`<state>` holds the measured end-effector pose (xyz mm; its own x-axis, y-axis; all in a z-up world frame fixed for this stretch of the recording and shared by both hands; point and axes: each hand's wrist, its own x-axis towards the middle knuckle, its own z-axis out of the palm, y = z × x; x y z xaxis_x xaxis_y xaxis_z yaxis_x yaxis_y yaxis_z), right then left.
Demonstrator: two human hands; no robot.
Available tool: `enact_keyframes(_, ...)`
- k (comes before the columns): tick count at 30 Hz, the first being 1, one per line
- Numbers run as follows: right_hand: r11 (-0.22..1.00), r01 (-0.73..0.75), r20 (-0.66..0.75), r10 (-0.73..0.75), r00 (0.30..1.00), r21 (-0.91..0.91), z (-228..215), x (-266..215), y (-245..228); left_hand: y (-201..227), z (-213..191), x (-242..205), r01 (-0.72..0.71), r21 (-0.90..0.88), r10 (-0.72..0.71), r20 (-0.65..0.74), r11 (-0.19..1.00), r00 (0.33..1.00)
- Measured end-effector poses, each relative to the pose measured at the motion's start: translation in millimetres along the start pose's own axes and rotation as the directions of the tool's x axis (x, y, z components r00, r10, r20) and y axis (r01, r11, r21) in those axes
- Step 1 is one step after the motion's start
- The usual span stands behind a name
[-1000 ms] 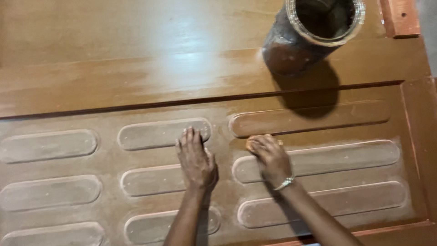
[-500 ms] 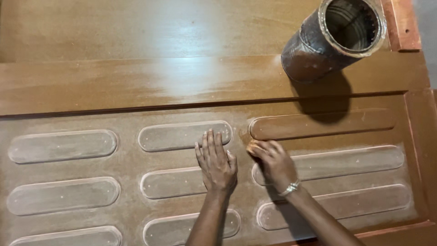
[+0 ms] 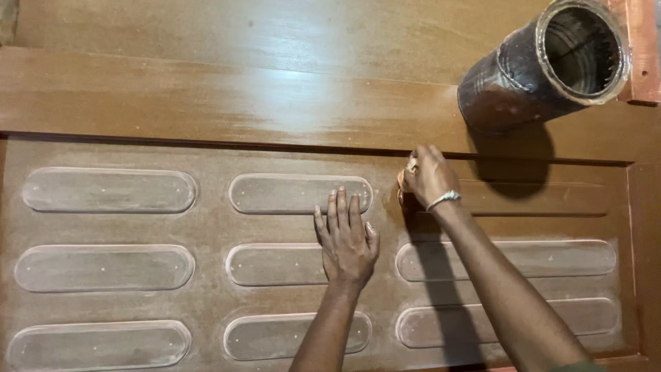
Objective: The person applies a brown liquid finish to a wooden door using a cloth. They repeatedly dip the cloth into a metal can and wipe the finish onto the door's surface, covering the flat frame and the recessed oval panels systematically.
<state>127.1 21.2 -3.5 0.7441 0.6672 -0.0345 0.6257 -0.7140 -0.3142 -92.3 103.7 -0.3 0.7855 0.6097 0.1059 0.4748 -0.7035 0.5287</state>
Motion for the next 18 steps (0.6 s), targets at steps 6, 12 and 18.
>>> enact_keyframes(6, 0.995, 0.064, 0.101, -0.056, 0.993, -0.077, -10, -45, -24, 1, -4, 5, -0.032, 0.012, 0.031, 0.036, 0.999, 0.999)
enact_keyframes(12, 0.987, -0.142, 0.128, 0.15, 0.98, -0.072, -29, -1, -24, 5, -5, 6, -0.04, 0.027, 0.038, 0.081, 0.999, 0.996)
enact_keyframes(18, 0.974, 0.225, 0.001, -0.225, 0.974, -0.019, -24, -19, 2, 6, -3, 5, -0.023, 0.04, 0.019, 0.097, 0.999, 0.995)
